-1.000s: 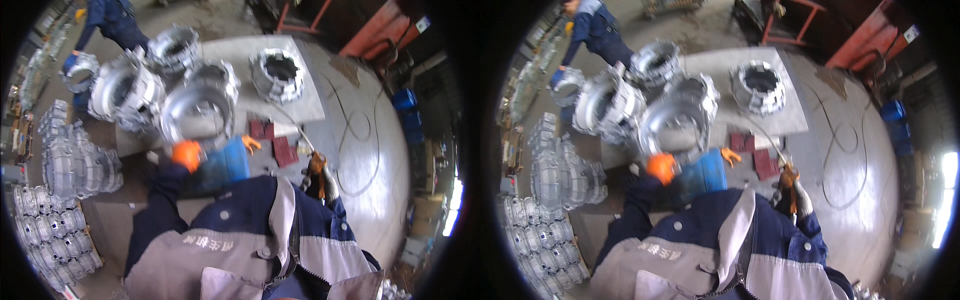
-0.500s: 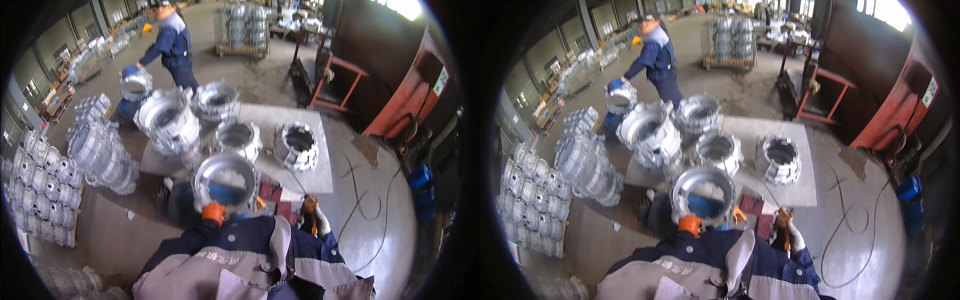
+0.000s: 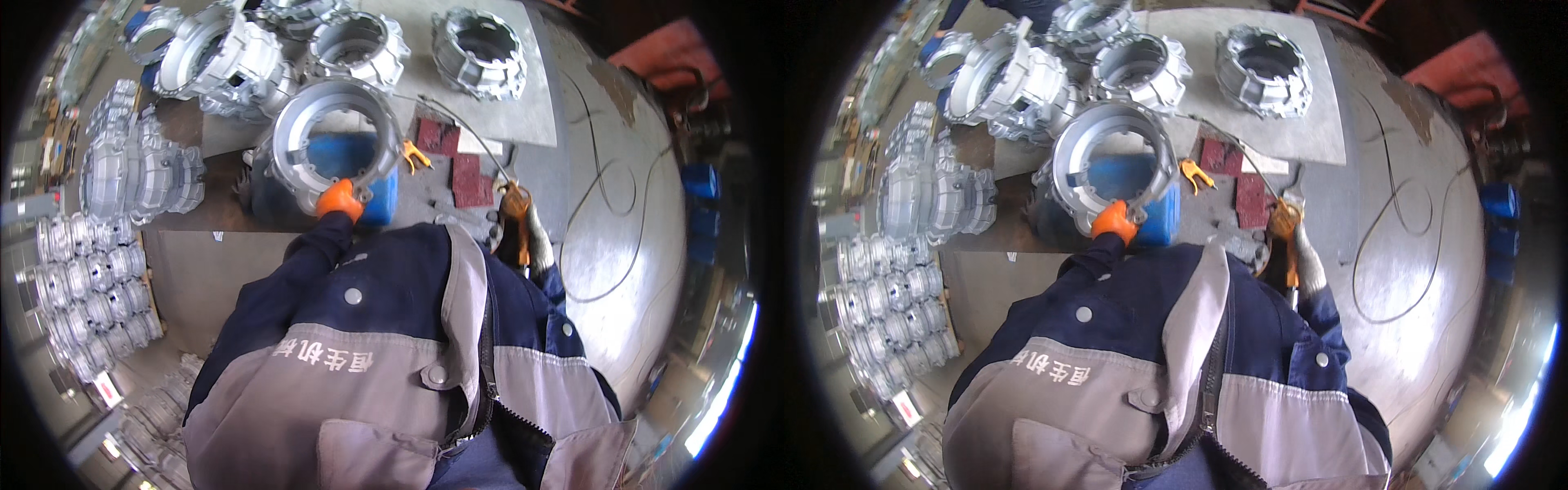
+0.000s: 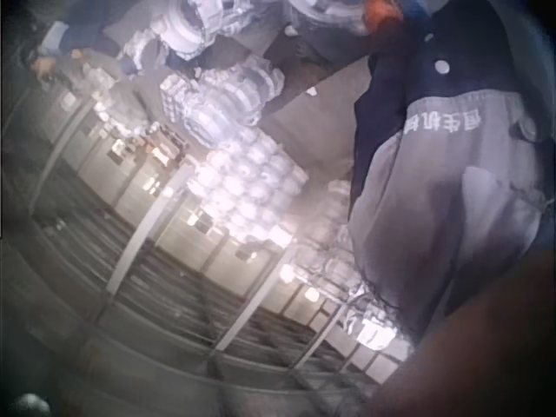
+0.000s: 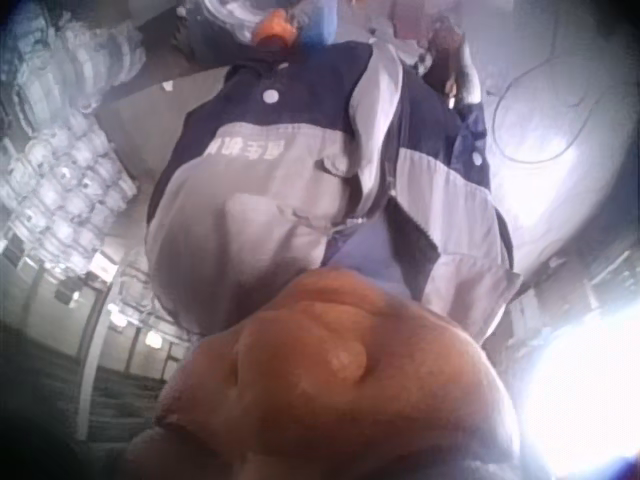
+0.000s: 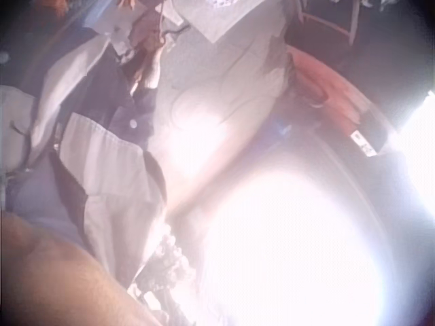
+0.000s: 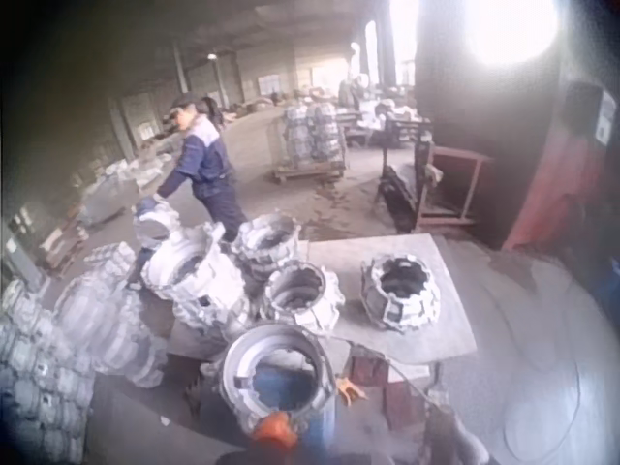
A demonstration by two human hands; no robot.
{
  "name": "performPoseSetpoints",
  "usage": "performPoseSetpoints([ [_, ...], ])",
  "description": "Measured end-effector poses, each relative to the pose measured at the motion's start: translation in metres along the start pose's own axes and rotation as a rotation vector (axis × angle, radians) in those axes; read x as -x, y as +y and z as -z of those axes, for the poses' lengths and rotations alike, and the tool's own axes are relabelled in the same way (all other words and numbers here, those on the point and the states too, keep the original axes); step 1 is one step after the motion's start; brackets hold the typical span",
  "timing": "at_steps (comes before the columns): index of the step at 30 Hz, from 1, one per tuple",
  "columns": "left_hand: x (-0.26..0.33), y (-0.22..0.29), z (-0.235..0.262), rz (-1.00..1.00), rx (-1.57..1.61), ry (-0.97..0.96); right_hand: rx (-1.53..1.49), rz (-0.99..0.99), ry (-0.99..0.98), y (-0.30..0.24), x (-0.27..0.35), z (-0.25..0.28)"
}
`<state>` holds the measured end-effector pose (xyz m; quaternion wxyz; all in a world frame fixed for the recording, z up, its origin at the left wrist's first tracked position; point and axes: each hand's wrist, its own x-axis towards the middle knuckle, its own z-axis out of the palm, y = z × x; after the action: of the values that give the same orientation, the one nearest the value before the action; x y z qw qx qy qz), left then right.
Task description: The person repeatedly picks up metal housings, sprays their inner surfaces with a handheld spray gun, and places them back on the table. The person also moves a blue container and stacks finished parts on a nearby pile.
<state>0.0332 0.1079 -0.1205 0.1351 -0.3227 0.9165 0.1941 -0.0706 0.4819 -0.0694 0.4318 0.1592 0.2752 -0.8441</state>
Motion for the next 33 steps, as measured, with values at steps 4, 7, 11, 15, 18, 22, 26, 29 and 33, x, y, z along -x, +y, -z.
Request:
performPoseSetpoints([
  [4,0.002,0.023,-0.020,0.096,0.207,0.016,-0.008,0.114,0.113,0.006,0.015,-0.005],
  [7,0.009,0.018,-0.018,-0.014,0.330,0.029,0.125,0.137,0.171,0.009,0.020,-0.006],
  [11,0.036,-0.011,-0.003,-0.088,-0.320,-0.010,0.228,-0.034,0.266,0.010,0.026,-0.002],
  [15,0.057,-0.027,-0.003,-0.185,-0.480,-0.066,0.364,-0.061,0.211,0.007,0.033,-0.001],
  [18,0.054,-0.028,-0.006,-0.179,-0.523,-0.126,0.468,-0.001,0.158,0.005,0.045,-0.002],
  [22,0.053,-0.038,0.000,-0.218,-0.465,-0.123,0.609,-0.160,0.262,0.001,0.049,0.005],
  [26,0.064,-0.048,0.001,-0.121,-0.512,-0.069,0.412,-0.189,0.132,0.007,0.049,0.024],
  [29,0.073,-0.059,0.007,-0.030,-0.584,0.028,0.314,-0.213,0.074,0.021,0.039,0.038],
  [33,0.071,-0.081,0.019,-0.055,-0.620,0.001,0.141,-0.253,-0.010,0.037,0.021,0.049],
])
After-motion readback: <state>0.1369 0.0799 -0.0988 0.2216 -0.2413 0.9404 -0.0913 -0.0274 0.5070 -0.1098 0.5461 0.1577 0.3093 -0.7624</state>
